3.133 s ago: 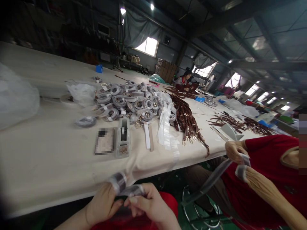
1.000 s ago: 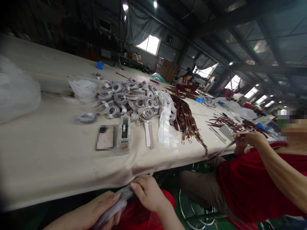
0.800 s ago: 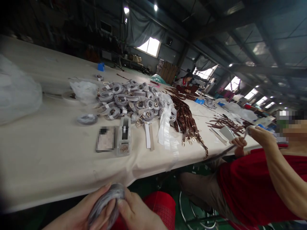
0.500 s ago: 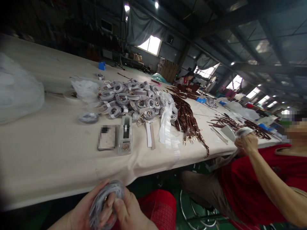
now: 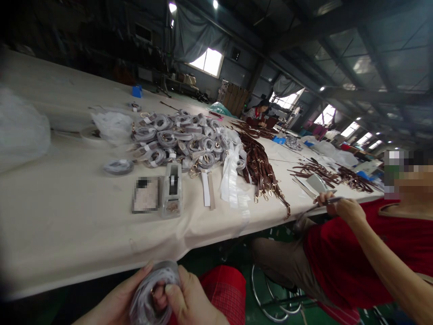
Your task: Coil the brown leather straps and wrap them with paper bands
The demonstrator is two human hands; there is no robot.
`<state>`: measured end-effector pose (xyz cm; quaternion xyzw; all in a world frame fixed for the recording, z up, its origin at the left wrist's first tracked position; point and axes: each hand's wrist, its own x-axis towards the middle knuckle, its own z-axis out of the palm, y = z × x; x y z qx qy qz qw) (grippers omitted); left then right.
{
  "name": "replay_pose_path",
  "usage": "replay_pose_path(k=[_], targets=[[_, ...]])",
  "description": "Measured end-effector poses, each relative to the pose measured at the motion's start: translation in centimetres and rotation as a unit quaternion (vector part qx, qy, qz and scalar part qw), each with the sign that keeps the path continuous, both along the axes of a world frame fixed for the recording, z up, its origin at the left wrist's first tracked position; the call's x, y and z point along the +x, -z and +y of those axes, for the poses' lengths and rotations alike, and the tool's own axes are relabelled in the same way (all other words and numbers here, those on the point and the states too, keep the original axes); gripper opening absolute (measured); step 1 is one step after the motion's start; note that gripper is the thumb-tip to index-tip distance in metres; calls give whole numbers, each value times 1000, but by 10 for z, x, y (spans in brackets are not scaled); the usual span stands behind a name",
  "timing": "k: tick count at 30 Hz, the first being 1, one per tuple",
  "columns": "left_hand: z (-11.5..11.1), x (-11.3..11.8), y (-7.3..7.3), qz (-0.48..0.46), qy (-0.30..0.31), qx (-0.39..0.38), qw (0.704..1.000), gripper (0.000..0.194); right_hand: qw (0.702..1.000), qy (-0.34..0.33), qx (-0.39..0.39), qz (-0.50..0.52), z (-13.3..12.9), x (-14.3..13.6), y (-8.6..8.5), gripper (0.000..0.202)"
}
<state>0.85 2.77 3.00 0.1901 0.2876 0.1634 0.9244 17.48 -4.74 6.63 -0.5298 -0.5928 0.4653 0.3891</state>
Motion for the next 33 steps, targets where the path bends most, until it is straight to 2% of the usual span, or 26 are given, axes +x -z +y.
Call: replay_pose_path(k=[2, 3, 5, 7, 10, 15, 18, 20, 22, 25, 27, 30, 33], targets=[[4, 1, 2, 55, -58, 90, 993, 35, 995, 45, 33, -83, 2, 8, 13, 33], [7, 1, 5, 66, -64, 151, 984, 34, 990, 63, 38, -119, 3, 12, 19, 30], [12, 1, 9, 79, -36, 272, 958, 42, 983, 80, 31, -163, 4, 17, 30, 26], [13, 2, 12, 106, 7, 342, 934, 46, 979, 79, 22, -184, 5, 20, 36, 22], [7, 5, 10, 144, 13, 347, 927, 47, 979, 80, 20, -187, 6, 18, 38, 19], [-5, 8, 10, 92, -21, 232, 968, 49, 986, 69, 25, -152, 8, 17, 30, 21], [2, 4, 16, 63, 26, 257, 964, 50, 984, 40, 10, -173, 7, 23, 24, 22], [10, 0, 14, 52, 67, 310, 947, 56, 976, 6, -7, -219, 5, 28, 19, 24], [16, -1, 5, 81, 93, 374, 919, 54, 966, -36, -16, -257, 3, 30, 15, 25], [17, 5, -10, 183, 139, 491, 840, 35, 960, -78, -14, -267, 3, 27, 13, 22], [14, 10, -13, 230, 152, 536, 798, 30, 965, -68, -21, -251, 7, 24, 14, 22], [15, 13, -4, 258, 115, 545, 790, 39, 981, 5, -50, -190, 13, 24, 18, 19], [24, 11, 6, 267, 43, 525, 807, 43, 991, 61, -67, -100, 16, 29, 23, 23]])
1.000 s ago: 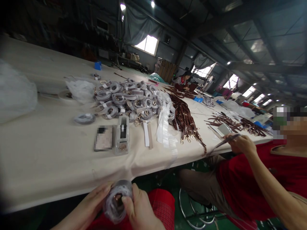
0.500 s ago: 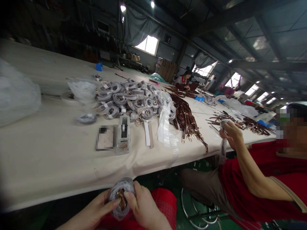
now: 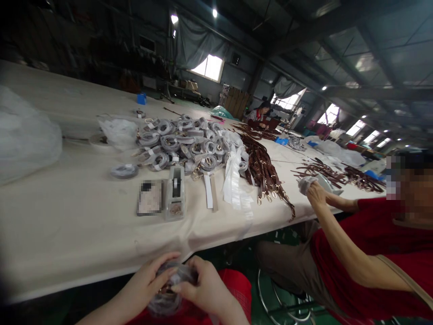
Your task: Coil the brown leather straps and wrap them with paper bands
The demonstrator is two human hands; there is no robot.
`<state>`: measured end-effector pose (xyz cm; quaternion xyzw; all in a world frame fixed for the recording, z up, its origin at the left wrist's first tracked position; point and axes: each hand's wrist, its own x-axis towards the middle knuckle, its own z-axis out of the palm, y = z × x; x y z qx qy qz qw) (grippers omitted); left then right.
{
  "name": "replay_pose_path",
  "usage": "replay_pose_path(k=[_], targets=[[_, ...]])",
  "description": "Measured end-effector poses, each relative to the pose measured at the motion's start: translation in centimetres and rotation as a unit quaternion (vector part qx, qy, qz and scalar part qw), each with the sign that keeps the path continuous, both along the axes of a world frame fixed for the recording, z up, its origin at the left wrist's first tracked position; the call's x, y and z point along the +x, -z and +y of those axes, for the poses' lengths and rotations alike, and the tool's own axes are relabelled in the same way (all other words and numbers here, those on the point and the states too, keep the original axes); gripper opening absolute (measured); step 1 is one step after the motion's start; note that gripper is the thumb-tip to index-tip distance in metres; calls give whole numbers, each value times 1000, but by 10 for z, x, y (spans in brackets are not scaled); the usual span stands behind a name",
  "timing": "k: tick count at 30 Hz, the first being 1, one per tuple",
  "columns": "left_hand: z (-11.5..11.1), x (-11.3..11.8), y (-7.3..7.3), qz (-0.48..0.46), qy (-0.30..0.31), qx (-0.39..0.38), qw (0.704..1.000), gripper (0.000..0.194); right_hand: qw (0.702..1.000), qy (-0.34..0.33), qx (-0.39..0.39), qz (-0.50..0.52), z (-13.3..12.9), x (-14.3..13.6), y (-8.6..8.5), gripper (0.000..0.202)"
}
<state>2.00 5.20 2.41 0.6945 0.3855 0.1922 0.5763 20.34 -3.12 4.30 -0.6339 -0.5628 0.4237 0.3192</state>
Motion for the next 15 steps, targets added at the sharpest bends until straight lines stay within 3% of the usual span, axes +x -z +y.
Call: replay_pose_path(k=[5, 7, 9, 11, 12, 15], targets=[[10, 3, 3, -61, -209, -21, 976, 51, 994, -12, 30, 104, -2, -18, 15, 34], [3, 8, 7, -90, -286, -54, 953, 56, 989, 12, 50, 138, -1, -30, 21, 40], [-6, 11, 13, -111, -320, -116, 934, 61, 986, 58, 71, 137, 0, -33, 23, 43], [-15, 10, 18, -114, -289, -167, 936, 63, 988, 64, 66, 122, 2, -24, 16, 43], [-18, 7, 18, -109, -245, -176, 947, 62, 991, 42, 46, 116, 3, -15, 9, 43], [-21, -4, 15, -61, -84, -111, 988, 53, 990, -94, -54, 88, 5, 18, -13, 41]])
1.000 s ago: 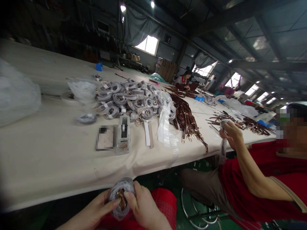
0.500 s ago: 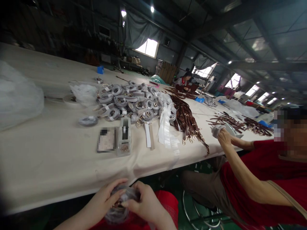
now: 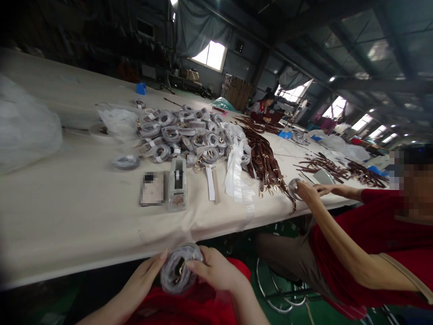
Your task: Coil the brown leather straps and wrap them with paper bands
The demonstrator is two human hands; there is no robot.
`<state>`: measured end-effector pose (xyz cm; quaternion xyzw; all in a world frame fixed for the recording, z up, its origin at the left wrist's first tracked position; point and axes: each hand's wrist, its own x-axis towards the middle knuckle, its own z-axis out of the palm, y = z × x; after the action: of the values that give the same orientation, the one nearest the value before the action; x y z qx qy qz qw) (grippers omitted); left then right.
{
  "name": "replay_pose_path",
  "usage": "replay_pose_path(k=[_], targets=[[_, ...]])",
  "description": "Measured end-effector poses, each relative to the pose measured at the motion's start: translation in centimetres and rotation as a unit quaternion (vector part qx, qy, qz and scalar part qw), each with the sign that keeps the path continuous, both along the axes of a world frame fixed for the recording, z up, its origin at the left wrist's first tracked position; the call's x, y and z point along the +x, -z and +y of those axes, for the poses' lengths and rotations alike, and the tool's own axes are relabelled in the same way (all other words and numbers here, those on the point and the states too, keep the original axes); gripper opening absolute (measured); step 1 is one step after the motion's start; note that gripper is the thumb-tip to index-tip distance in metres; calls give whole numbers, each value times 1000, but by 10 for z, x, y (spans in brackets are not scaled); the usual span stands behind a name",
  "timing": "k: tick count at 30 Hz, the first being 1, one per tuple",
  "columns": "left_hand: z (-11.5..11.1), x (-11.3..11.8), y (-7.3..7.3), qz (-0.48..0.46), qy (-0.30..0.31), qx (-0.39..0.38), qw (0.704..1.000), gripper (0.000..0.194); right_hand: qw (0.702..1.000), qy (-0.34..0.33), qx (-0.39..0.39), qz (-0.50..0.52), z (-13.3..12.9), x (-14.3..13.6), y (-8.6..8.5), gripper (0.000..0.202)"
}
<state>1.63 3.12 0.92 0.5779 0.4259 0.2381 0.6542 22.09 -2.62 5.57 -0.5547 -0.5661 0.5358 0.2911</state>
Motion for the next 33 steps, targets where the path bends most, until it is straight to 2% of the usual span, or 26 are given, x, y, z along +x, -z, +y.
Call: replay_pose_path(k=[3, 4, 6, 9, 11, 15, 18, 23, 28, 31, 33], targets=[[-5, -3, -5, 40, 97, 105, 989, 46, 985, -143, -20, -90, 2, 14, -9, 30], [-8, -2, -6, 48, 113, 126, 984, 47, 979, -169, -17, -115, 2, 13, -8, 27], [-15, 2, -5, 61, 132, 151, 978, 49, 975, -180, -30, -129, -2, 5, -2, 24], [-23, 3, -5, 85, 125, 155, 976, 38, 979, -144, -64, -127, -16, -12, 3, 28], [-24, 1, -6, 94, 129, 145, 977, 30, 973, -115, -51, -191, -26, -22, 0, 34], [-21, -4, -7, 84, 141, 97, 982, 30, 946, -67, -7, -318, -41, -43, -9, 31], [-21, -5, -6, 74, 131, 58, 987, 31, 947, -40, 2, -319, -45, -57, -8, 36], [-21, -4, -11, 88, 118, 47, 988, 36, 948, -7, -6, -318, -43, -67, 1, 40], [-21, -8, -10, 104, 120, 46, 986, 39, 943, 3, -29, -331, -38, -68, 17, 39], [-23, -12, 2, 79, 92, 53, 991, 35, 946, 17, -57, -320, -36, -69, 35, 45], [-25, -13, 14, 55, 64, 38, 996, 34, 936, 41, -80, -341, -33, -69, 51, 42]])
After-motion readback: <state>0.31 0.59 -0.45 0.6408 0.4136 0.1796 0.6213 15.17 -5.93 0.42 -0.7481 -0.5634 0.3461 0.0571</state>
